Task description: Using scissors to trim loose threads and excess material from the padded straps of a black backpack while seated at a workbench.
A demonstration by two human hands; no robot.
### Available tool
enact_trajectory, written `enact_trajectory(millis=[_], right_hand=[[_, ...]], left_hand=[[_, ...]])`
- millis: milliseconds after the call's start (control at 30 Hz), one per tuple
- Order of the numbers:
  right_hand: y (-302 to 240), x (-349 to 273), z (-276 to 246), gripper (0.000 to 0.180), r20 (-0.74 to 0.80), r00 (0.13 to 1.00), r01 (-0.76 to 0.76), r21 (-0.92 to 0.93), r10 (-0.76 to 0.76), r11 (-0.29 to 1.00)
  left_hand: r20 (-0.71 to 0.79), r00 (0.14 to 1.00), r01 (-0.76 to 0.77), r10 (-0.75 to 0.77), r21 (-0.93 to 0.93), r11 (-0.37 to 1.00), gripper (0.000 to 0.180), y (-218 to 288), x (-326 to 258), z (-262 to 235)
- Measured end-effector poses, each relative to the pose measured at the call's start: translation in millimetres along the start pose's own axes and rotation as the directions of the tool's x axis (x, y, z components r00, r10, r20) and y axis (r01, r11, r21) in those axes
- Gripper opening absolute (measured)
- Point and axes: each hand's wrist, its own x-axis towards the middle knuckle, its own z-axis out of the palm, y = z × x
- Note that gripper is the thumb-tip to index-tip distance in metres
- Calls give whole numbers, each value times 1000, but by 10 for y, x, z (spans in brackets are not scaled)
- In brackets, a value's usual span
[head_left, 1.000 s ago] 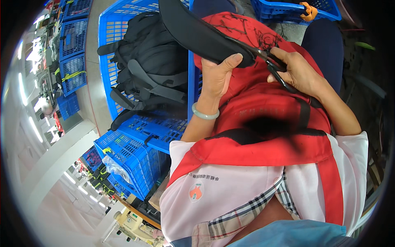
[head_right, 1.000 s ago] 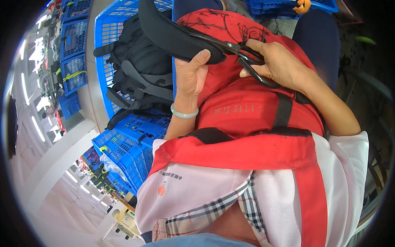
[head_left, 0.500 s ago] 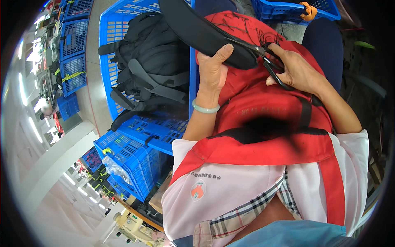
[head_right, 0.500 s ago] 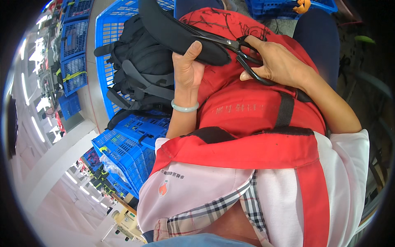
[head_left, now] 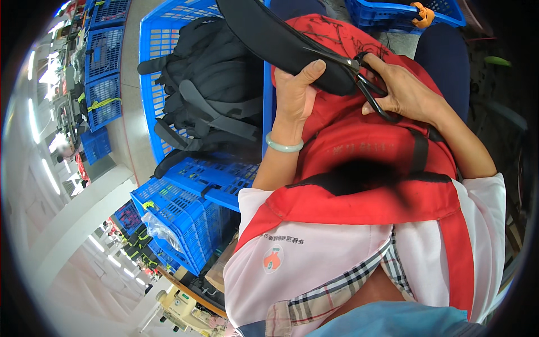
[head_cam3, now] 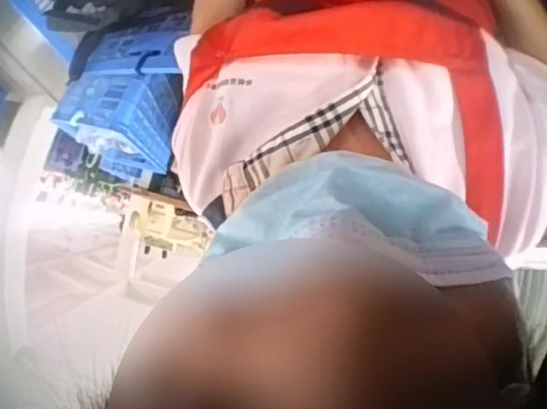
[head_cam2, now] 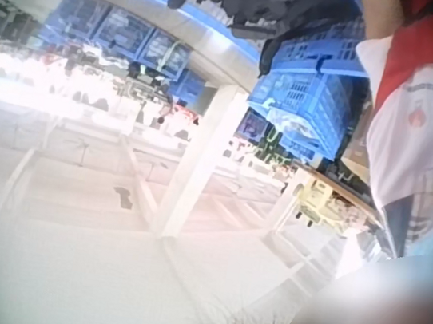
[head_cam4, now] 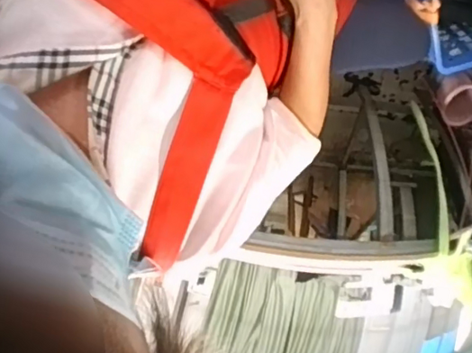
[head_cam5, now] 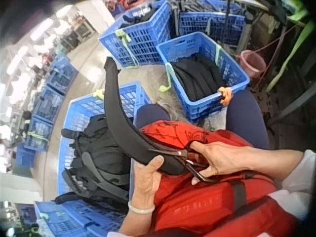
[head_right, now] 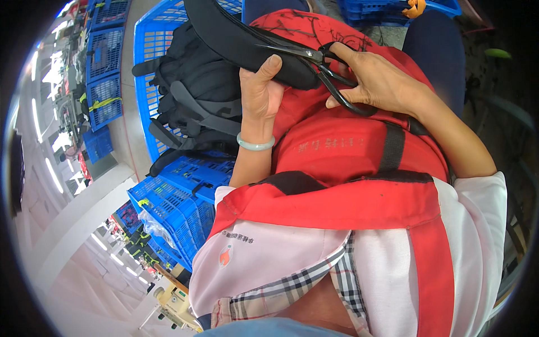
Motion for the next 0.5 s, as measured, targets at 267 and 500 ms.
enact_trajectory(millis=[267, 500], right_hand=[[102, 33, 44, 70, 55, 998, -40, 109, 35, 993], [54, -39, -6, 77, -2, 998, 67, -75, -67, 995]], left_hand=[[-11, 1000, 6, -6, -11, 1000, 31, 0, -30, -9], [18, 1000, 10, -9, -36, 999, 36, 18, -11, -61]])
